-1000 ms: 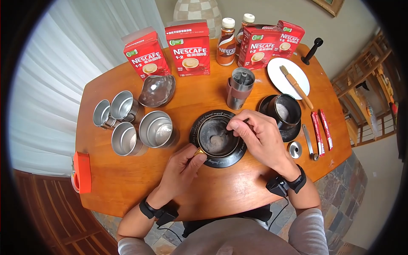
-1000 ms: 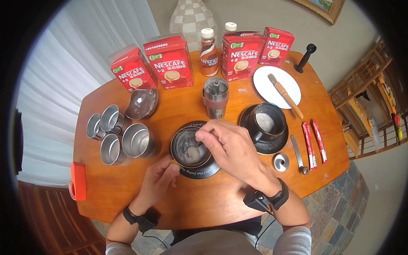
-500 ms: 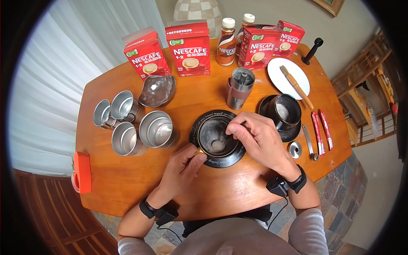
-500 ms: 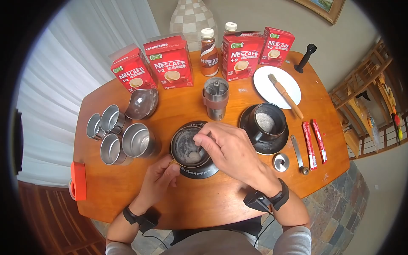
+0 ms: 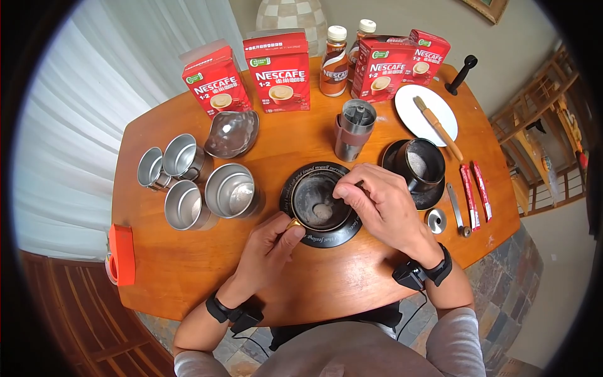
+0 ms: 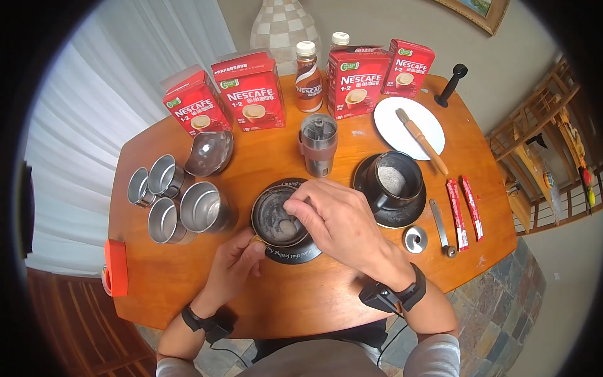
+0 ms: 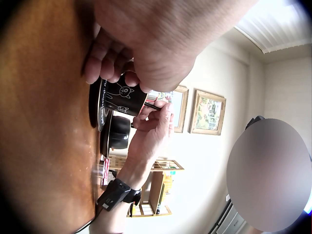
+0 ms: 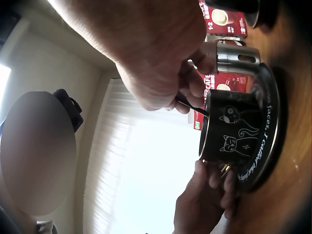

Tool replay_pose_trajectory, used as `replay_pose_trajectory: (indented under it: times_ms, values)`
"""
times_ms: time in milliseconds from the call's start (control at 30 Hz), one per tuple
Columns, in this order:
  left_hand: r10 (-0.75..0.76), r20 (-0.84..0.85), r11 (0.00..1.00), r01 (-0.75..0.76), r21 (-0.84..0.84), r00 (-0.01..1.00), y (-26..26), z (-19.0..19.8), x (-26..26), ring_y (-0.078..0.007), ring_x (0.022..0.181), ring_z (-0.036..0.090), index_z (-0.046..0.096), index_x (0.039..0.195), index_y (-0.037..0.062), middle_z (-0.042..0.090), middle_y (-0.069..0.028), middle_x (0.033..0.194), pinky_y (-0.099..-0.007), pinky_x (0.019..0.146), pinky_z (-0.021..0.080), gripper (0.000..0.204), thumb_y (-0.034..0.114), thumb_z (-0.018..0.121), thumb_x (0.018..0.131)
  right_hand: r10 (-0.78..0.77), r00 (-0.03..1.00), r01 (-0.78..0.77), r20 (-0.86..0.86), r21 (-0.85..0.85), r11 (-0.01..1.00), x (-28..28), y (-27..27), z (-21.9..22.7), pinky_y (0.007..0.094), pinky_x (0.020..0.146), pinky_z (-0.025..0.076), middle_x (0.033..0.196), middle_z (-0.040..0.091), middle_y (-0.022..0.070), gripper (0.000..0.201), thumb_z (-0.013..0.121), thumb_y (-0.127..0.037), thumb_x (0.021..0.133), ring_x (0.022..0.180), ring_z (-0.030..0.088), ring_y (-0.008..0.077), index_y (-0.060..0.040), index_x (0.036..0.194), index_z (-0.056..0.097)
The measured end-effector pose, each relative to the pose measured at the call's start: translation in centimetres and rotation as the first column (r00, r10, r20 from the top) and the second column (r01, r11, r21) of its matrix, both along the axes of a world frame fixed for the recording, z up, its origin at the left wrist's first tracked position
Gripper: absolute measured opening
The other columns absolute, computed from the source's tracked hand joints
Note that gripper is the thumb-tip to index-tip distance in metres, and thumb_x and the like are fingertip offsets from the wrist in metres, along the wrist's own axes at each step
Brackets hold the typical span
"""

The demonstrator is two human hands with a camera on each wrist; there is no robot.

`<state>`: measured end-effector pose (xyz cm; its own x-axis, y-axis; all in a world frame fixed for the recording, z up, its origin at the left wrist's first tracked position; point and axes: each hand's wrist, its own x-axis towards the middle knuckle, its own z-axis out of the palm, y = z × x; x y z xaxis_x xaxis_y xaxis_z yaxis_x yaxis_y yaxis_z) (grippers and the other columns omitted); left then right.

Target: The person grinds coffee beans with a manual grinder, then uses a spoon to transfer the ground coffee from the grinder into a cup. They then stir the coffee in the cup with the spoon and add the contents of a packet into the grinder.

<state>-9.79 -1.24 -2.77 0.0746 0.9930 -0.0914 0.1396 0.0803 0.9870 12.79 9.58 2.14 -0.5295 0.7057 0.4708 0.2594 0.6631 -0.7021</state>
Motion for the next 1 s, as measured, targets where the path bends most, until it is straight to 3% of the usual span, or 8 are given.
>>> replay_pose_trajectory:
  times_ms: [1000]
  values:
    - [-0.007,0.006,1.000,0.007,0.013,1.000,0.06,0.07,0.04,-0.0077,0.066,0.052,0.063,0.095,-0.0014,0.051,-0.0015,0.084,-0.0257,0.055,0.047,0.028,0.023,0.063,0.109,-0.012,1.000,0.012,0.007,-0.078,0.997,0.01,-0.22,0.04,0.0424,0.065,0.052,0.080,0.067,0.0167,0.016,0.070,-0.014,0.101,0.074,0.067,0.0369,0.0005,0.095,0.067]
